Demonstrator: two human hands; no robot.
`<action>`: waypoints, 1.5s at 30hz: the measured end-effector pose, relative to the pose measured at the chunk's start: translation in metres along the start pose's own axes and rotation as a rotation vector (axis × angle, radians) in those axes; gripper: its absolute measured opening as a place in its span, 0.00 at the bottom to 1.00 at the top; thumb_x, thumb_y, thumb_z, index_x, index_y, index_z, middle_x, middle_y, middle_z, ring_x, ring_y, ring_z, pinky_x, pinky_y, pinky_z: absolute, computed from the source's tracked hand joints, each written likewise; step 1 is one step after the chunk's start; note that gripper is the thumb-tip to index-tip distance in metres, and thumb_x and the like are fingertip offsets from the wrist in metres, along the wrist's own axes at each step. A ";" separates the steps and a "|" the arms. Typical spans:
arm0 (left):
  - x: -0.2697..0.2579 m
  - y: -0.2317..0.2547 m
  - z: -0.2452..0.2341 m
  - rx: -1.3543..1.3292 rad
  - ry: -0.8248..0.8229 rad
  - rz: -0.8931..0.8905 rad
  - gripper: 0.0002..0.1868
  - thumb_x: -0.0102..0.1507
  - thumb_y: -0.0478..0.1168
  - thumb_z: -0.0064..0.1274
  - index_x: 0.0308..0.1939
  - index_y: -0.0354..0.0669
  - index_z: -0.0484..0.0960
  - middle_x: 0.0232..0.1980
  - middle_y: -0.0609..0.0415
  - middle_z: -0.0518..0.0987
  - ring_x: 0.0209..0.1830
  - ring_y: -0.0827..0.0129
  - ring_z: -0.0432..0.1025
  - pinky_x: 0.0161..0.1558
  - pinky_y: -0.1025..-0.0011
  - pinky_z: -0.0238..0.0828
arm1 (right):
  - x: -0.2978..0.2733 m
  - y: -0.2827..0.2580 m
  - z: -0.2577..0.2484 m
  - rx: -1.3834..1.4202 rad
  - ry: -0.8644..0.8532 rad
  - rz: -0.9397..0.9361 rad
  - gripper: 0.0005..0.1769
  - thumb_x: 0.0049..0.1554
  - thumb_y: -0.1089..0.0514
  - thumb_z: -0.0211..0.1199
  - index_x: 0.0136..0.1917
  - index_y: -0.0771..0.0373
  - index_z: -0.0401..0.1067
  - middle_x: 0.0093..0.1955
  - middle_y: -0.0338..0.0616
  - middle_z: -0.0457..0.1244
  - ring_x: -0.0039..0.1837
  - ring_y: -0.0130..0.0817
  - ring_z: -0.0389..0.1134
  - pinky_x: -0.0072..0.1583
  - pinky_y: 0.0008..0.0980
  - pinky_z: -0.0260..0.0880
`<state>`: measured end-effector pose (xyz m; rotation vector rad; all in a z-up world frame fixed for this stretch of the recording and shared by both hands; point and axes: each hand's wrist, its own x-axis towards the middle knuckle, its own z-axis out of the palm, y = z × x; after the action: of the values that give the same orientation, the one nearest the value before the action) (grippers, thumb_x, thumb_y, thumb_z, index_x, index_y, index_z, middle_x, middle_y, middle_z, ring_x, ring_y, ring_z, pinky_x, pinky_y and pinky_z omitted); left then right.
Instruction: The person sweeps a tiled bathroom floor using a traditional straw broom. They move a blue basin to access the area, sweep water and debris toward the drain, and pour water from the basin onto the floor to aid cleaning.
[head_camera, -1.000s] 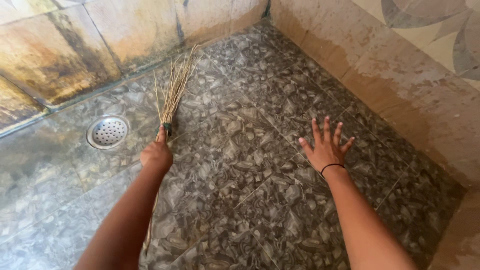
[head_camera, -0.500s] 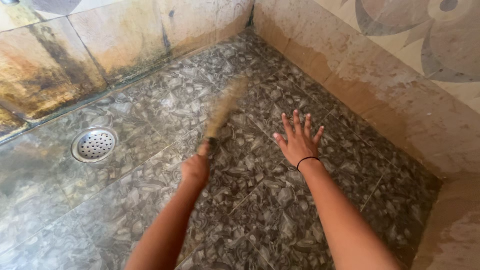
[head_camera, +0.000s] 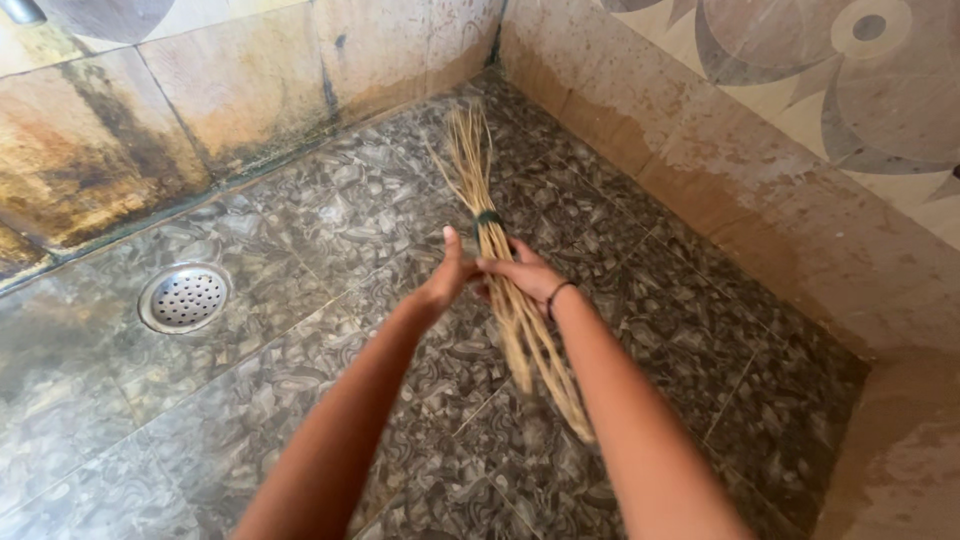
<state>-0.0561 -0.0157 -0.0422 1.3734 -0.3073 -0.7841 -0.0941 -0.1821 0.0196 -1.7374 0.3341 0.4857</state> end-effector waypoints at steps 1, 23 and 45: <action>-0.010 0.005 -0.010 0.117 0.002 -0.036 0.67 0.53 0.80 -0.09 0.78 0.44 0.60 0.79 0.41 0.59 0.80 0.45 0.49 0.75 0.48 0.40 | 0.005 0.008 -0.014 -0.009 -0.027 0.006 0.50 0.51 0.48 0.71 0.80 0.53 0.50 0.65 0.60 0.66 0.61 0.59 0.70 0.57 0.56 0.73; -0.086 0.014 -0.154 0.833 0.605 -0.532 0.53 0.63 0.76 0.02 0.76 0.53 0.66 0.82 0.43 0.54 0.83 0.39 0.45 0.76 0.32 0.21 | 0.055 -0.065 -0.085 -1.398 0.111 -0.055 0.48 0.62 0.50 0.61 0.84 0.30 0.36 0.60 0.53 0.66 0.56 0.48 0.69 0.57 0.49 0.71; -0.096 -0.016 -0.177 0.982 0.631 -0.537 0.52 0.65 0.76 0.06 0.76 0.50 0.64 0.84 0.40 0.42 0.82 0.37 0.39 0.74 0.32 0.13 | 0.042 0.022 -0.140 -0.815 0.357 0.141 0.49 0.63 0.52 0.56 0.87 0.27 0.32 0.68 0.54 0.66 0.51 0.47 0.75 0.52 0.44 0.77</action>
<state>-0.0196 0.1814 -0.0706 2.6116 0.2398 -0.5800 -0.0479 -0.3214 0.0042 -2.6184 0.5656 0.4380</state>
